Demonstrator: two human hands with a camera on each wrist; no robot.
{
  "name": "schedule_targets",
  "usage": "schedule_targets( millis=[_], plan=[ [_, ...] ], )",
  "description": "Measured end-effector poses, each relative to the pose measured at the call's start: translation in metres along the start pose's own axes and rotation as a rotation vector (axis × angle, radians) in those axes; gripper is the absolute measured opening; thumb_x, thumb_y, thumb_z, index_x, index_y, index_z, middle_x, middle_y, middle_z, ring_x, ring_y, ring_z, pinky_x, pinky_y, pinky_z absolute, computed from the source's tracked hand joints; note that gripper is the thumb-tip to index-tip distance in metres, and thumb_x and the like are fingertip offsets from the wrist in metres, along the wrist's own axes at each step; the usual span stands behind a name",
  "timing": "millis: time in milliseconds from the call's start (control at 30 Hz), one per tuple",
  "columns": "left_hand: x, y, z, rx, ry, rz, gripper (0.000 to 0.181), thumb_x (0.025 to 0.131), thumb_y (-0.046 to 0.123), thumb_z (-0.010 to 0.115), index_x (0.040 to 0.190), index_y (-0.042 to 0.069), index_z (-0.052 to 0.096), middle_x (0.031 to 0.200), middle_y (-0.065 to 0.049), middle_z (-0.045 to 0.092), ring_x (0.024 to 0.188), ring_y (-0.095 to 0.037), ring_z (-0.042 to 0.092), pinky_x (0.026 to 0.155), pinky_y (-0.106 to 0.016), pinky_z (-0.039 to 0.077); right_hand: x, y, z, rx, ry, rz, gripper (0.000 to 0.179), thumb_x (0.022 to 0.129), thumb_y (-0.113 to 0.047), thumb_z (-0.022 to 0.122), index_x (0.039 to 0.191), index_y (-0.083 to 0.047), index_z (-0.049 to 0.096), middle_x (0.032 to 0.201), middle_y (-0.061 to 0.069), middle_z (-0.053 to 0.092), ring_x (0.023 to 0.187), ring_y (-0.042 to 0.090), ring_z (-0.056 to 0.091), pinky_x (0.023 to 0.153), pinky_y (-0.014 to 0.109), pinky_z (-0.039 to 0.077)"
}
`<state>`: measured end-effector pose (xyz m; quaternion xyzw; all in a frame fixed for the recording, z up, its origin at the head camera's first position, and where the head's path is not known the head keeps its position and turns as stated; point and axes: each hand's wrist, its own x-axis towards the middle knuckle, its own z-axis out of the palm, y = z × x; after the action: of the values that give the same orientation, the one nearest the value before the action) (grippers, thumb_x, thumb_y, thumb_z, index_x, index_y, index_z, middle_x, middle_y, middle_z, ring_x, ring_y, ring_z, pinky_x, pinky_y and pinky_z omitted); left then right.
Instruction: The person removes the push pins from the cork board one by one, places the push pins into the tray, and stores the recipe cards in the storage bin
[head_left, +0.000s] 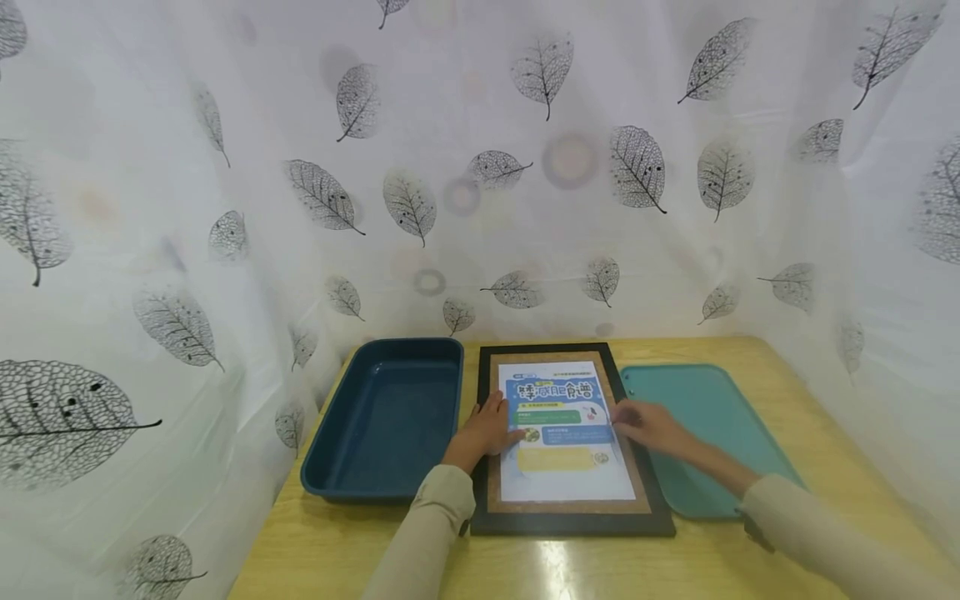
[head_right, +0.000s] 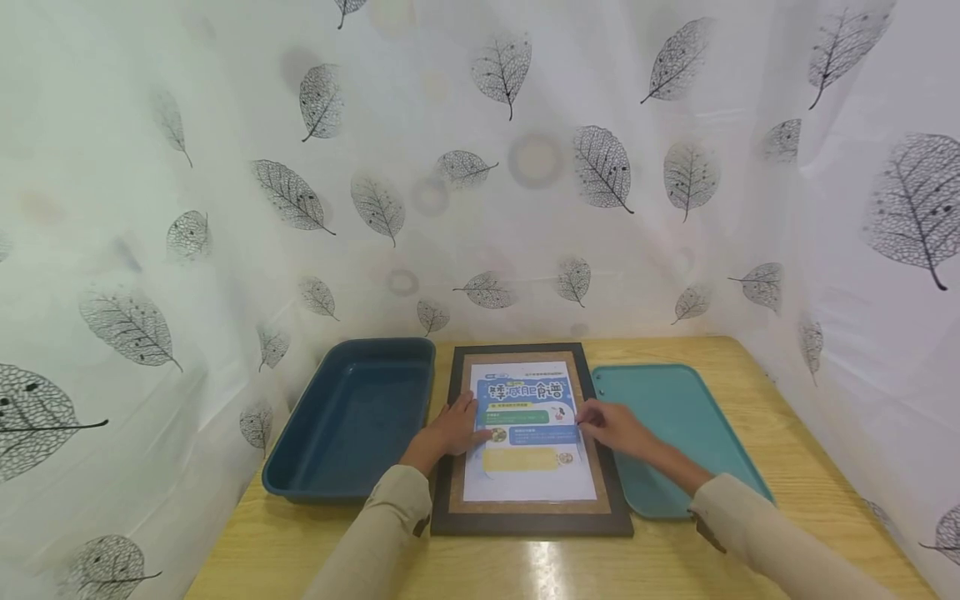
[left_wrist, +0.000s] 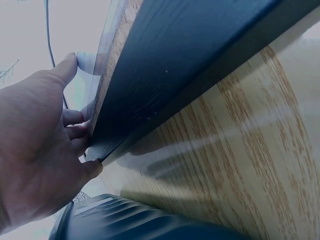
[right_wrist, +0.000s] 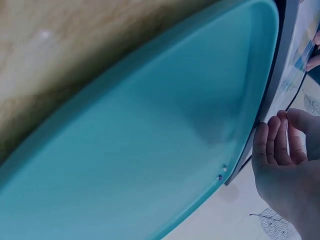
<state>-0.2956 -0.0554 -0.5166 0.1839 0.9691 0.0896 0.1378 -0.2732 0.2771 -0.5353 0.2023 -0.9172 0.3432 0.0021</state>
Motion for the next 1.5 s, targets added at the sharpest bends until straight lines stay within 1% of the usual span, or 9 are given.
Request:
schedule_targets(
  millis=[133,233,367,533,700,900,1067,1300,1500],
  plan=[
    [0.001,-0.002,0.004,0.000,0.001,0.002,0.081,0.106,0.052,0.054,0.162,-0.001,0.028,0.171,-0.017,0.021,0.159,-0.030,0.019,0.126,-0.051,0.022,0.003,0.009,-0.001,-0.028,0.036,0.001,0.009,0.092,-0.003,0.073,0.101,-0.005,0.071,0.095,0.002,0.073,0.088,0.019,0.069,0.079,0.034,0.059],
    [0.003,-0.003,0.007,0.003,0.003,-0.001,0.082,0.105,0.053,0.054,0.162,0.000,0.028,0.171,-0.016,0.021,0.159,-0.028,0.019,0.127,-0.050,0.022,0.005,0.013,-0.003,-0.053,0.049,0.036,0.010,0.093,-0.003,0.072,0.102,-0.004,0.070,0.096,0.004,0.073,0.090,0.022,0.069,0.080,0.037,0.060],
    [0.004,-0.003,0.007,0.012,0.001,0.002,0.082,0.105,0.053,0.054,0.162,0.000,0.028,0.171,-0.015,0.021,0.159,-0.028,0.019,0.126,-0.050,0.023,0.009,0.018,-0.006,-0.073,0.072,0.083,0.009,0.094,-0.003,0.071,0.103,-0.001,0.069,0.097,0.009,0.072,0.092,0.028,0.070,0.080,0.044,0.061],
    [0.003,-0.003,0.006,0.016,0.003,0.004,0.082,0.106,0.053,0.053,0.162,0.000,0.028,0.171,-0.016,0.021,0.159,-0.029,0.019,0.126,-0.050,0.023,0.012,0.026,-0.011,-0.083,0.108,0.095,0.011,0.094,-0.002,0.070,0.104,0.002,0.069,0.098,0.013,0.073,0.093,0.033,0.071,0.082,0.048,0.061],
    [0.003,-0.004,0.006,0.014,0.000,0.002,0.081,0.106,0.052,0.053,0.162,0.000,0.028,0.171,-0.016,0.021,0.159,-0.028,0.018,0.127,-0.050,0.022,0.011,0.034,-0.013,-0.075,0.116,0.096,0.010,0.095,-0.001,0.069,0.104,0.003,0.069,0.099,0.015,0.073,0.094,0.035,0.071,0.084,0.052,0.060],
    [0.002,-0.003,0.006,0.010,0.004,0.006,0.080,0.106,0.052,0.053,0.162,0.000,0.029,0.171,-0.016,0.021,0.159,-0.029,0.019,0.126,-0.051,0.022,0.010,0.044,-0.013,-0.082,0.125,0.092,0.009,0.094,0.001,0.069,0.102,0.004,0.069,0.096,0.017,0.072,0.089,0.035,0.070,0.080,0.052,0.060],
    [0.002,-0.003,0.005,0.014,0.010,0.004,0.080,0.106,0.052,0.053,0.162,0.000,0.029,0.171,-0.016,0.020,0.159,-0.028,0.018,0.126,-0.050,0.022,0.013,0.050,-0.014,-0.102,0.111,0.123,0.009,0.094,-0.001,0.069,0.102,0.004,0.070,0.097,0.017,0.072,0.089,0.035,0.070,0.079,0.051,0.060],
    [0.003,-0.002,0.003,0.019,0.017,0.002,0.080,0.106,0.052,0.054,0.161,0.000,0.030,0.171,-0.016,0.022,0.159,-0.028,0.019,0.126,-0.050,0.023,0.017,0.049,-0.017,-0.102,0.107,0.145,0.011,0.095,-0.001,0.069,0.103,0.005,0.070,0.098,0.019,0.073,0.090,0.035,0.070,0.080,0.052,0.060],
    [0.004,-0.003,0.005,0.024,0.010,-0.011,0.081,0.106,0.054,0.053,0.163,0.002,0.029,0.172,-0.014,0.021,0.159,-0.027,0.018,0.127,-0.050,0.022,0.016,0.048,-0.018,-0.093,0.113,0.121,0.013,0.095,-0.003,0.068,0.105,0.006,0.069,0.098,0.019,0.072,0.090,0.036,0.069,0.079,0.052,0.060]
  ],
)
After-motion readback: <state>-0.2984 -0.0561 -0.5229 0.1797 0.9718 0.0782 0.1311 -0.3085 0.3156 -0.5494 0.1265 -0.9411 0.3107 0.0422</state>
